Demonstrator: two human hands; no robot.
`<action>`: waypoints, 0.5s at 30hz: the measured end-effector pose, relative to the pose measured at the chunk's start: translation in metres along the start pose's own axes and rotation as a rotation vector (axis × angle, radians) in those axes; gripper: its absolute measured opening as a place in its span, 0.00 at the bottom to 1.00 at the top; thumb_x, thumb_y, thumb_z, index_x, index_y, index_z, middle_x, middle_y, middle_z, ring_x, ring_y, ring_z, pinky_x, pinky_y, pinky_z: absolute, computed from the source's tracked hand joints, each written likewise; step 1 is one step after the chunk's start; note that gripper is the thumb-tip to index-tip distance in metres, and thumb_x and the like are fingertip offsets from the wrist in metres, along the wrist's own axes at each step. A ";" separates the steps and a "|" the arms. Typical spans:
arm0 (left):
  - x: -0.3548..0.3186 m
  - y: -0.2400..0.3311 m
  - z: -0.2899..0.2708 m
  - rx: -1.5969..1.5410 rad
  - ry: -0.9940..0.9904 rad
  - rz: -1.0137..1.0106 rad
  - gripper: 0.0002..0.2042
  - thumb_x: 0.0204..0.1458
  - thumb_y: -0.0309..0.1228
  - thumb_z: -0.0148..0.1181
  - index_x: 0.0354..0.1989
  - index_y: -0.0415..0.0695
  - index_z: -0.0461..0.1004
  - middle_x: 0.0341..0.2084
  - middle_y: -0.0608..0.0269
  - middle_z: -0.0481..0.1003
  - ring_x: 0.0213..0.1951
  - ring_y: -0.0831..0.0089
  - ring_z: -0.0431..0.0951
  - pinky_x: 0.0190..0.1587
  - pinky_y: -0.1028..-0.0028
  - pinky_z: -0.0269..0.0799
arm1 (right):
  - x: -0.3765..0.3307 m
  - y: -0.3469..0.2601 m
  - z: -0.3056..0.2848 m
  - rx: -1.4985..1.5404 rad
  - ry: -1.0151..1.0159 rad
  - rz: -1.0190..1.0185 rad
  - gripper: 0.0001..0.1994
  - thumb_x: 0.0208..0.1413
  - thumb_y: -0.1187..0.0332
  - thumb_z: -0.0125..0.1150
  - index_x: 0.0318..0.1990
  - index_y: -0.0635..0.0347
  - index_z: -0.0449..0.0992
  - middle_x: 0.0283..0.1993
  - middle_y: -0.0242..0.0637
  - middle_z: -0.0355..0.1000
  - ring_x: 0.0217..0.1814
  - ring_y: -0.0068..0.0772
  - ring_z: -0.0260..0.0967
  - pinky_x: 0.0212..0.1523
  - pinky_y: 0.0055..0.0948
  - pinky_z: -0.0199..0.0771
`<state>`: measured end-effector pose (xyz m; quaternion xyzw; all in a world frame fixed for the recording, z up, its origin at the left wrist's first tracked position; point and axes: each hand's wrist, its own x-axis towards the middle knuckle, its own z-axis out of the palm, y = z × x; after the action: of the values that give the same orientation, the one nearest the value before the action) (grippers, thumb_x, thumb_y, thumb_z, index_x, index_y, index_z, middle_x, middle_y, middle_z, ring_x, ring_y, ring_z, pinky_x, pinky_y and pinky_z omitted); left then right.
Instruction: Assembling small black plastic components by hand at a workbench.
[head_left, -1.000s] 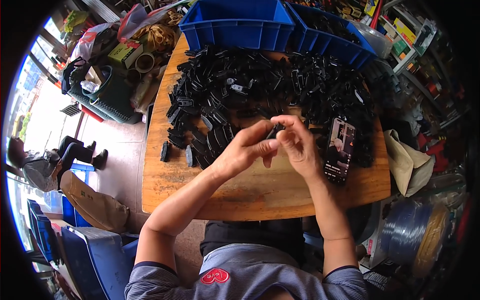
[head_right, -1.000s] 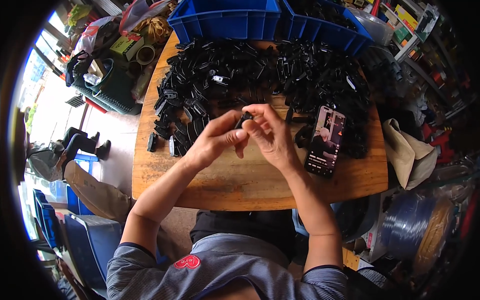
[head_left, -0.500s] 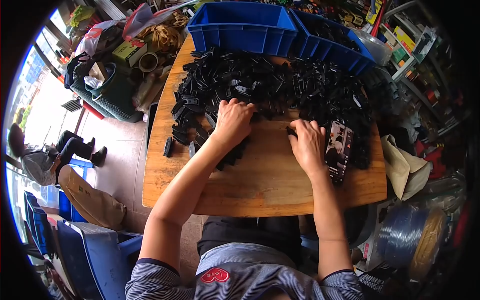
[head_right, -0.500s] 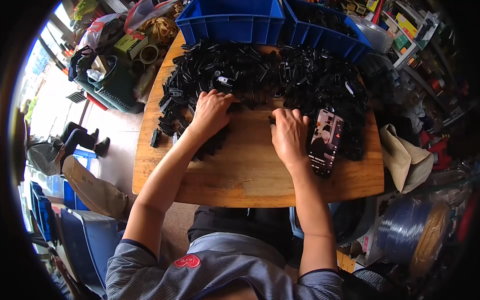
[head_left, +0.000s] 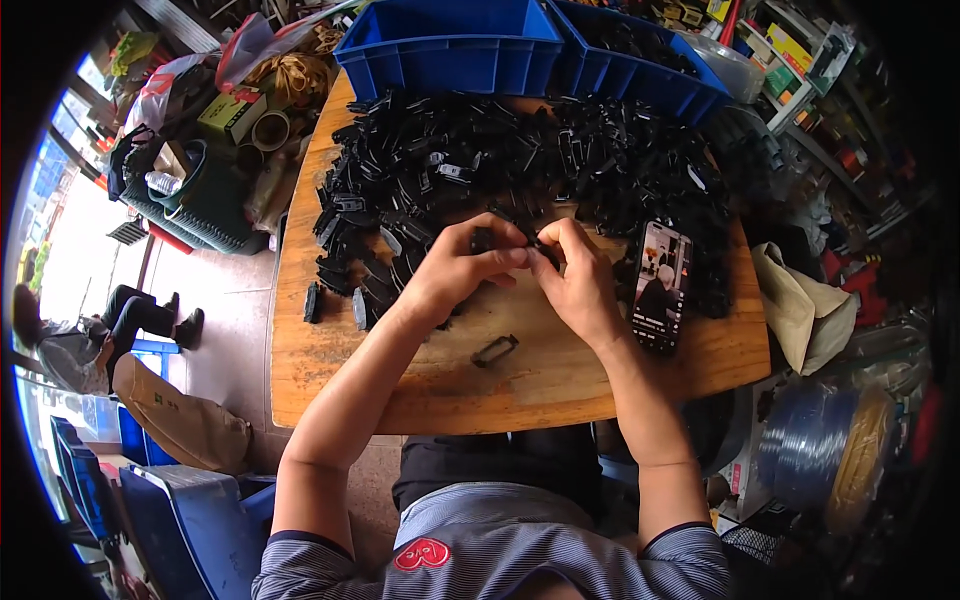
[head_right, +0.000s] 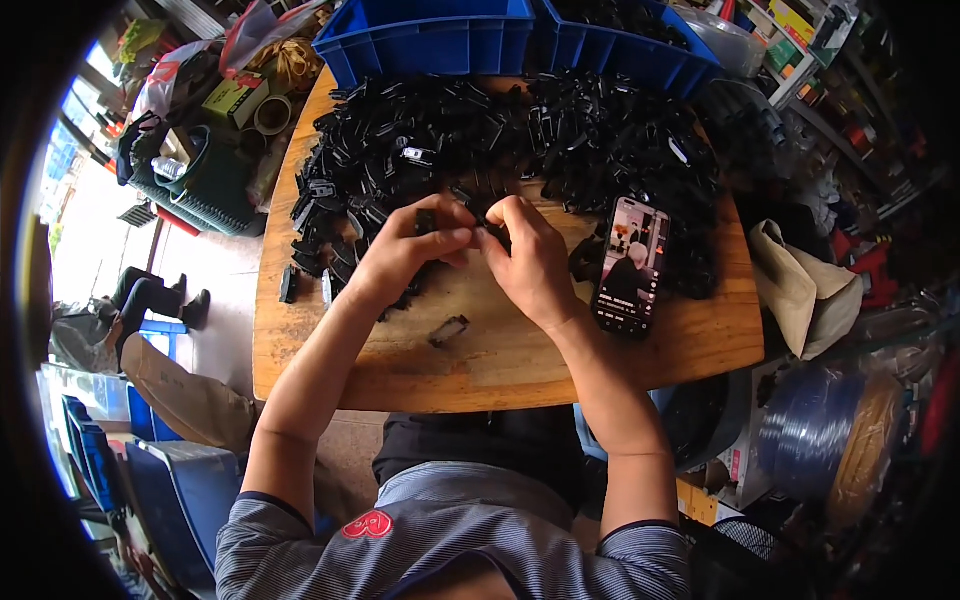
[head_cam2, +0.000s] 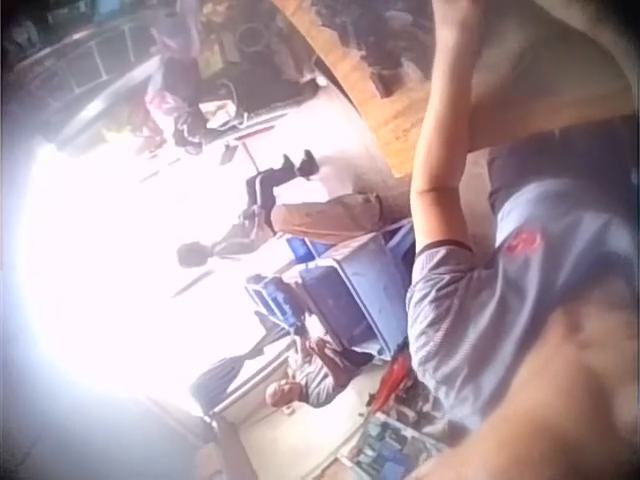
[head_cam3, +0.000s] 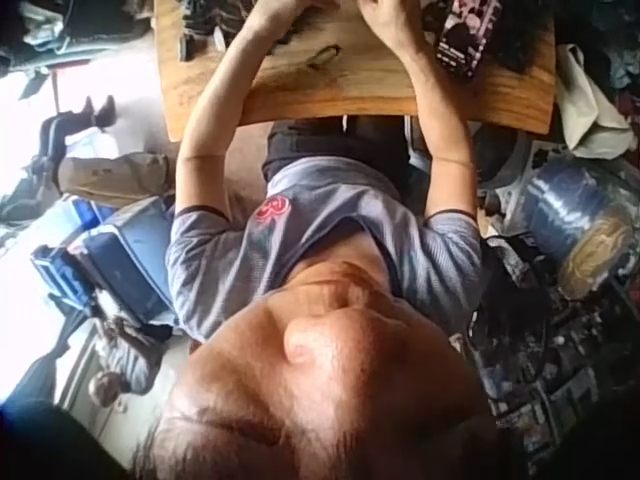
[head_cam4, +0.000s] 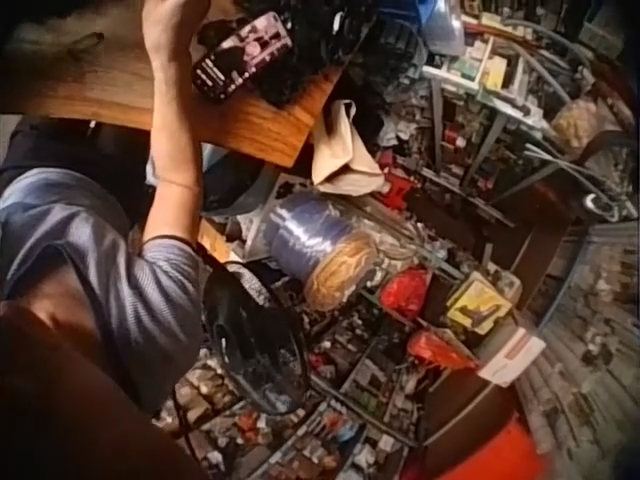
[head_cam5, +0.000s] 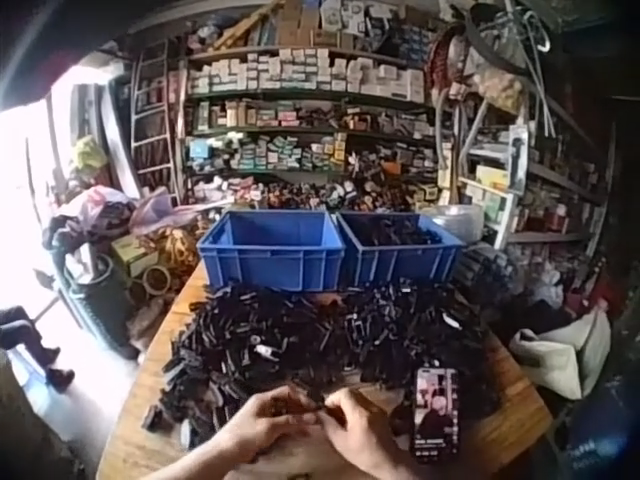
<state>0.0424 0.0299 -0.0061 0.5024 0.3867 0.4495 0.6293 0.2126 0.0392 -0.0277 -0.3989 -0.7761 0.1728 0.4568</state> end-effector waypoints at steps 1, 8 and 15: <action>0.001 -0.004 0.001 0.059 0.022 0.023 0.08 0.45 0.24 0.59 0.34 0.37 0.71 0.28 0.63 0.72 0.32 0.78 0.73 0.34 0.79 0.70 | 0.000 0.001 0.001 -0.013 -0.031 0.006 0.08 0.48 0.76 0.60 0.33 0.62 0.65 0.27 0.34 0.67 0.26 0.23 0.65 0.29 0.23 0.66; 0.005 -0.010 -0.007 0.607 0.100 0.337 0.07 0.40 0.25 0.60 0.30 0.39 0.72 0.22 0.58 0.74 0.26 0.73 0.75 0.31 0.74 0.69 | 0.002 0.007 -0.006 0.003 -0.020 0.133 0.07 0.48 0.75 0.60 0.31 0.63 0.66 0.25 0.32 0.67 0.25 0.21 0.63 0.28 0.22 0.65; 0.006 -0.019 -0.008 0.987 0.163 0.500 0.07 0.40 0.25 0.60 0.28 0.39 0.71 0.24 0.59 0.73 0.27 0.63 0.74 0.32 0.69 0.70 | 0.006 -0.016 -0.037 0.412 -0.662 0.191 0.09 0.44 0.73 0.60 0.28 0.61 0.64 0.22 0.28 0.64 0.26 0.18 0.62 0.27 0.22 0.62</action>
<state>0.0401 0.0359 -0.0262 0.7774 0.4676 0.3882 0.1620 0.2348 0.0304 0.0057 -0.2921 -0.7900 0.4854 0.2345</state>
